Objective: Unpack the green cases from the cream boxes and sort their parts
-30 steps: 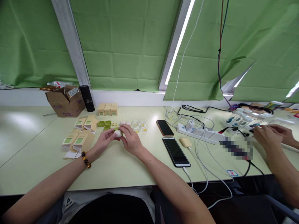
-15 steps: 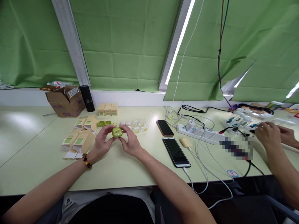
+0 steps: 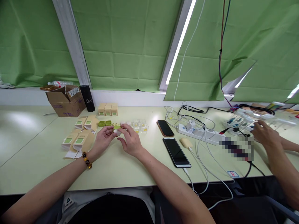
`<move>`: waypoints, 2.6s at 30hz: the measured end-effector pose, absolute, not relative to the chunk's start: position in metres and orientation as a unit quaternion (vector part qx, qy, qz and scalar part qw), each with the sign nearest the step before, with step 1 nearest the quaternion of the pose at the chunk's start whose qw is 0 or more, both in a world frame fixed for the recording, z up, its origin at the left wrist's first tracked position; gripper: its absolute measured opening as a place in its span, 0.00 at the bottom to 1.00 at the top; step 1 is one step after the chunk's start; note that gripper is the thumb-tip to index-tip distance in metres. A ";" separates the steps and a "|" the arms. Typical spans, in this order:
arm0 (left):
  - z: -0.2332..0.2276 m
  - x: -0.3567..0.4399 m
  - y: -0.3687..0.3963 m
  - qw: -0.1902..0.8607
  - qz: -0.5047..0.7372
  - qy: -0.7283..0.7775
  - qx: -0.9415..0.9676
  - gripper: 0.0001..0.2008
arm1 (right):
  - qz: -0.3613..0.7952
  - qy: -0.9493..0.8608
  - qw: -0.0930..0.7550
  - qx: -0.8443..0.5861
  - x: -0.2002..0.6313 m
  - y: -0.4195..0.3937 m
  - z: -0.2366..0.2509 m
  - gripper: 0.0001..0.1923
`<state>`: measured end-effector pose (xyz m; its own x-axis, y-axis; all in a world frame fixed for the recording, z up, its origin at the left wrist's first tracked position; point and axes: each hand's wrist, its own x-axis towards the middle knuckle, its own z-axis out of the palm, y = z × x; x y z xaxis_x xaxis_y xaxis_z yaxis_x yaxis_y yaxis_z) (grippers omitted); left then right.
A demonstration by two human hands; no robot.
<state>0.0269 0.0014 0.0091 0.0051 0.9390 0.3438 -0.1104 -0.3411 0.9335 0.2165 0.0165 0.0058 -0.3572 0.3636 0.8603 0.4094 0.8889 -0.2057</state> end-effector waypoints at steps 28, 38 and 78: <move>0.002 0.026 -0.005 0.244 0.561 0.399 0.683 0.18 | -0.188 -0.839 0.412 -0.300 0.217 0.016 0.009 0.20; 0.013 0.028 -0.006 0.224 0.552 0.429 0.680 0.16 | -0.167 -0.857 0.393 -0.289 0.211 0.017 0.008 0.20; 0.016 0.010 0.010 0.220 0.571 0.519 0.596 0.24 | 0.646 -0.328 0.625 -0.291 0.227 0.042 0.021 0.29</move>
<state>0.0096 0.0100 0.0160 -0.1920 0.8706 0.4530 0.3681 -0.3640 0.8556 0.2266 0.0417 0.0209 -0.0495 0.9982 0.0345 -0.6168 -0.0033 -0.7871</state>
